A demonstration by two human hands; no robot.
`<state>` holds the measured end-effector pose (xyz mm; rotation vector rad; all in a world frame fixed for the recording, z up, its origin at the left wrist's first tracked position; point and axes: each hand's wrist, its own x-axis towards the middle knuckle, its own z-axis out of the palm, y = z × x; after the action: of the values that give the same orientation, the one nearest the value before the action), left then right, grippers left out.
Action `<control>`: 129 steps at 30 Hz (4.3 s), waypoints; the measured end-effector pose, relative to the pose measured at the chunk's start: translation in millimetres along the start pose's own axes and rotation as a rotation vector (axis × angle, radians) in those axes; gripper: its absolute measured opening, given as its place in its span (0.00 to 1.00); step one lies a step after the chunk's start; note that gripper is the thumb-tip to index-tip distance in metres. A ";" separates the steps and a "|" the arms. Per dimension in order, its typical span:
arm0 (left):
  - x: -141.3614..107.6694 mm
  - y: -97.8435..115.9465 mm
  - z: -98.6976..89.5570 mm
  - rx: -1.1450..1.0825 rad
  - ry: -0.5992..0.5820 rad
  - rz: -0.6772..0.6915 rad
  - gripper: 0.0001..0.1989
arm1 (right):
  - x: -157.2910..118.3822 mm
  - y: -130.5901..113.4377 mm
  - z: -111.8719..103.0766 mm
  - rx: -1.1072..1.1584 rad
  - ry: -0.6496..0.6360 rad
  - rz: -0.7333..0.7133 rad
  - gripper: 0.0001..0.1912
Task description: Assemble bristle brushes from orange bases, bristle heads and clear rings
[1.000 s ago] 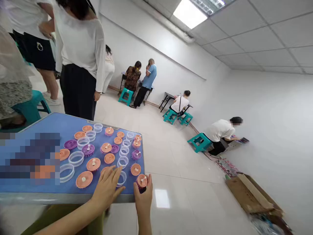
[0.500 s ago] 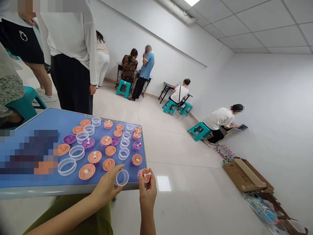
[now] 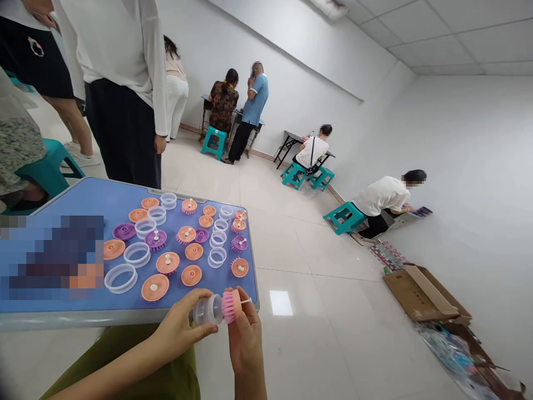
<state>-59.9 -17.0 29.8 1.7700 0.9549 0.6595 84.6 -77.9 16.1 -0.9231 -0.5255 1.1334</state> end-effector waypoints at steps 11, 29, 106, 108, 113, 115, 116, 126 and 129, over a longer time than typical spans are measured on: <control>1.5 -1.4 1.7 0.007 -0.014 0.070 0.20 | 1.3 -8.4 -0.9 -0.100 0.184 0.019 0.22; -1.8 0.5 2.6 -0.027 -0.071 0.115 0.20 | -4.4 -48.8 -22.5 -0.831 -0.263 -0.029 0.27; 2.7 -22.3 8.5 0.294 -0.020 0.361 0.27 | -0.9 -28.4 -19.2 -0.731 -0.366 0.082 0.29; 3.0 -22.7 8.9 0.293 -0.025 0.375 0.27 | -0.1 -27.9 -18.3 -0.747 -0.356 0.087 0.27; 3.6 -22.1 9.1 0.287 -0.050 0.395 0.26 | 1.6 -24.5 -20.0 -0.798 -0.269 0.150 0.28; 3.9 -22.1 8.0 0.287 -0.037 0.350 0.26 | 0.7 -24.9 -21.6 -0.761 -0.319 0.115 0.27; 3.9 -22.1 7.4 0.288 -0.034 0.333 0.27 | 0.0 -25.3 -22.2 -0.745 -0.345 0.094 0.29; 1.4 -21.9 5.9 0.250 -0.037 0.279 0.27 | -2.0 -21.0 -21.3 -0.642 -0.352 0.094 0.29; 0.5 -24.3 7.7 0.266 -0.038 0.324 0.27 | -3.3 -20.9 -18.3 -0.736 -0.322 0.082 0.22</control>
<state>-61.1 -15.4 4.4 2.1947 0.7619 0.7228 108.5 -90.1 24.0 -1.4042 -1.2282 1.1847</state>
